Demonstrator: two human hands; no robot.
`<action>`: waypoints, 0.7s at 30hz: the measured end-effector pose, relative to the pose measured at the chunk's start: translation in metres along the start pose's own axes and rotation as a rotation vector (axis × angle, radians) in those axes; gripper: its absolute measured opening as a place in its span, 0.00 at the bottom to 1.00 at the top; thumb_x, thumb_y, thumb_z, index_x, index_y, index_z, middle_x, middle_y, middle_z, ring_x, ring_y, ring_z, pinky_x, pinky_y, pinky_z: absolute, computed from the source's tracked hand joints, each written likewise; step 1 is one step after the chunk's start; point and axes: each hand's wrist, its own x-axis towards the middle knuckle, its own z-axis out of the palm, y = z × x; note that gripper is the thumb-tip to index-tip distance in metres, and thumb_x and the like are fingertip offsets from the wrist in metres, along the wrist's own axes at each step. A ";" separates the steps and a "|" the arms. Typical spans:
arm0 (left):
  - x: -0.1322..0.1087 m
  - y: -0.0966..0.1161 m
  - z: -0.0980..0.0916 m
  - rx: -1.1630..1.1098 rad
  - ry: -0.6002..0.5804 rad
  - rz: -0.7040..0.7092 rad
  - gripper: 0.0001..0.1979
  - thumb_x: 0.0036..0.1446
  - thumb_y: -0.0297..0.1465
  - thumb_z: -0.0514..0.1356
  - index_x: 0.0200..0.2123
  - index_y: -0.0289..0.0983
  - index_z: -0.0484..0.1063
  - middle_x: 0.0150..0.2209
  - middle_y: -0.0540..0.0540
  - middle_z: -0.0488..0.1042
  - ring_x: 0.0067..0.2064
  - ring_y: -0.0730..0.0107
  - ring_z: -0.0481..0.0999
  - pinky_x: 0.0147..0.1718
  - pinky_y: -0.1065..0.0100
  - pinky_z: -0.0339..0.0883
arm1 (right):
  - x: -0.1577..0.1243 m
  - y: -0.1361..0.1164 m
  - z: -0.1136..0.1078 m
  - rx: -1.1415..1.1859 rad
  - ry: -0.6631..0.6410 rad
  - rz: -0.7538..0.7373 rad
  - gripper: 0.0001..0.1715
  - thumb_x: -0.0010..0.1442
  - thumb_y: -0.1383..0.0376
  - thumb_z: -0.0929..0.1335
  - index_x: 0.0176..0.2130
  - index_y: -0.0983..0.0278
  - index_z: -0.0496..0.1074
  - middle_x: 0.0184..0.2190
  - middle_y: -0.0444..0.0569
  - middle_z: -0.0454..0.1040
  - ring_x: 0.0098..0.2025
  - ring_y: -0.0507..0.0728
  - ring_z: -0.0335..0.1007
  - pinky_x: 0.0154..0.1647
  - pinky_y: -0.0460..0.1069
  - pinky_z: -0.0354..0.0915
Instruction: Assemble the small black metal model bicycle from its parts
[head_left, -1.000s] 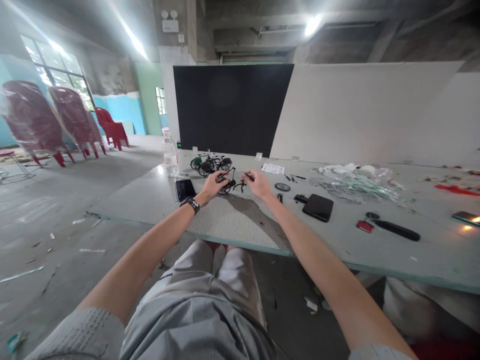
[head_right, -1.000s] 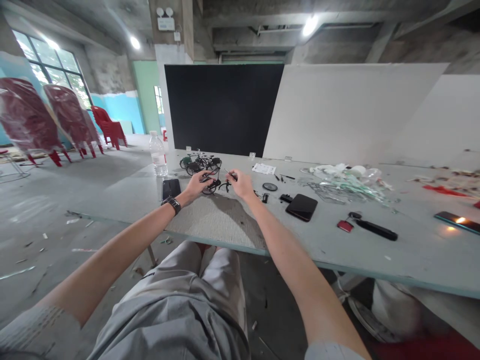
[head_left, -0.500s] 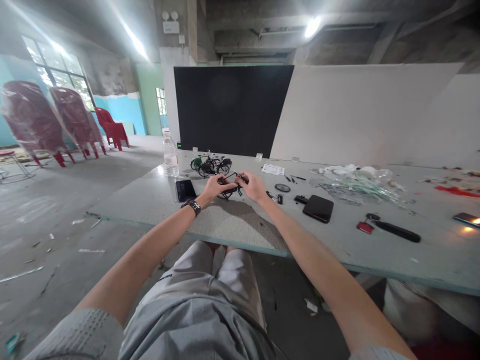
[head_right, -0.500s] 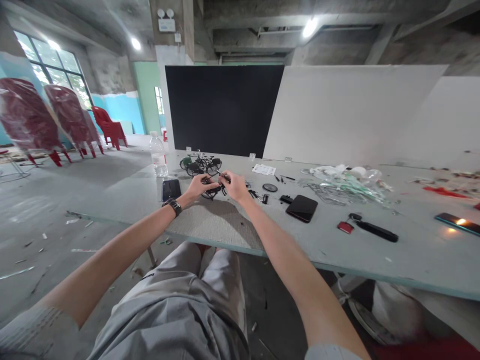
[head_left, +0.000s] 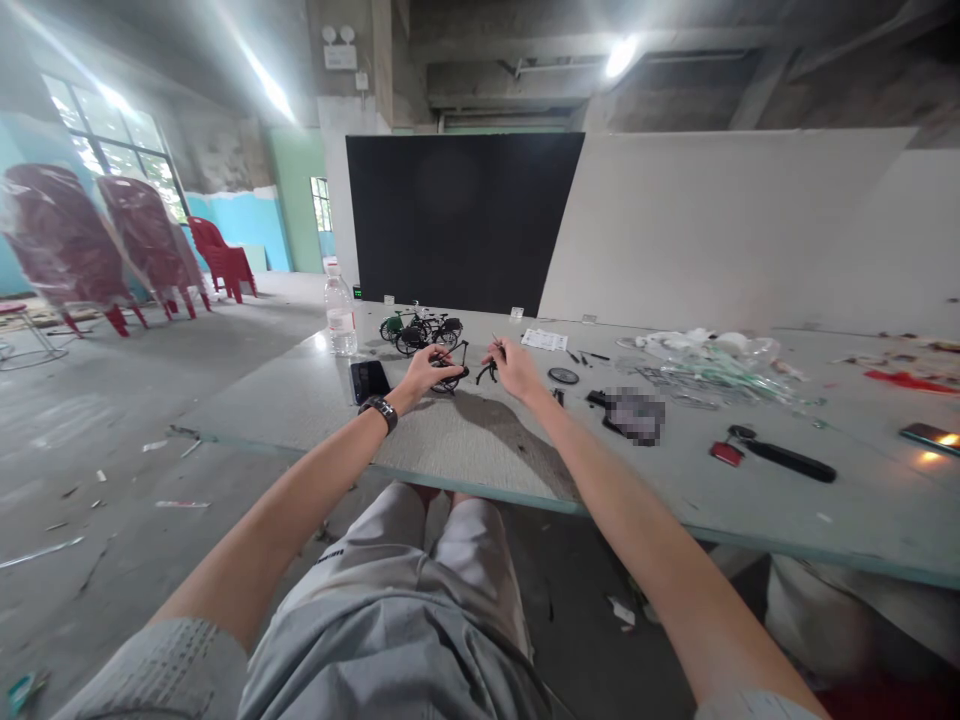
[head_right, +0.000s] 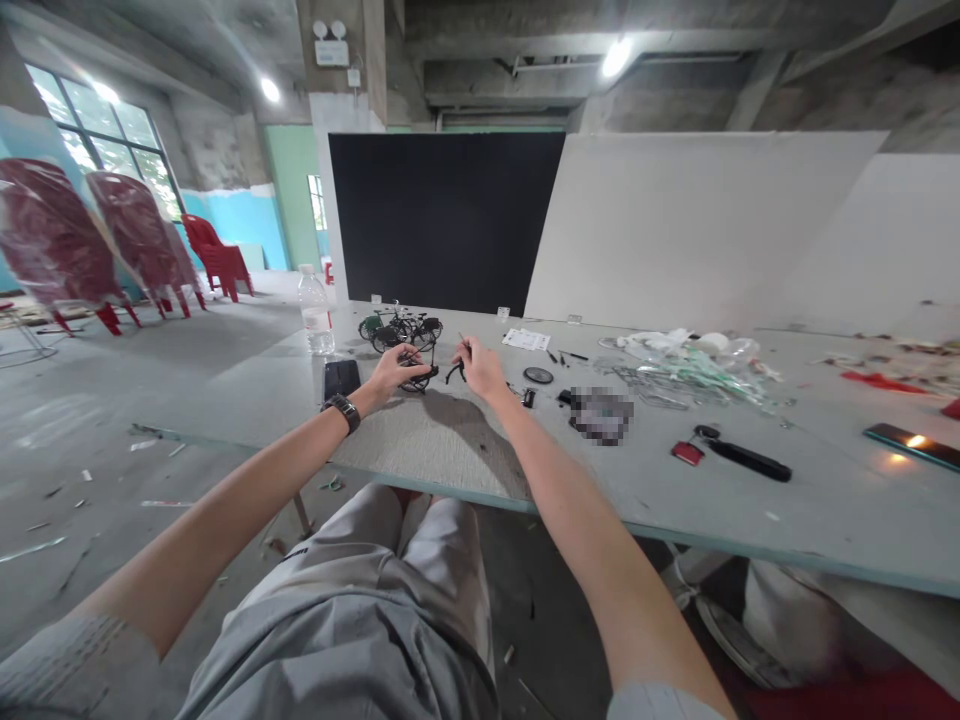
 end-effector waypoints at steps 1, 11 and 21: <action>0.001 -0.002 0.000 -0.008 0.011 -0.008 0.18 0.46 0.35 0.74 0.35 0.37 0.71 0.37 0.46 0.74 0.39 0.68 0.75 0.40 0.64 0.68 | 0.000 0.003 -0.001 -0.008 -0.003 0.028 0.18 0.74 0.52 0.58 0.41 0.60 0.68 0.35 0.56 0.81 0.36 0.62 0.75 0.40 0.54 0.63; -0.001 0.001 -0.003 0.343 -0.014 0.246 0.13 0.53 0.34 0.70 0.39 0.37 0.75 0.40 0.44 0.78 0.43 0.63 0.77 0.46 0.62 0.70 | -0.002 0.014 0.000 -0.127 -0.073 0.087 0.24 0.74 0.49 0.55 0.51 0.61 0.67 0.25 0.49 0.72 0.26 0.60 0.70 0.31 0.52 0.61; -0.011 0.011 -0.005 1.059 -0.095 0.560 0.03 0.60 0.27 0.63 0.38 0.38 0.77 0.45 0.42 0.73 0.46 0.60 0.73 0.47 0.60 0.65 | 0.001 0.007 0.004 -0.223 -0.115 0.096 0.23 0.73 0.56 0.56 0.43 0.65 0.72 0.33 0.56 0.77 0.34 0.62 0.71 0.37 0.52 0.60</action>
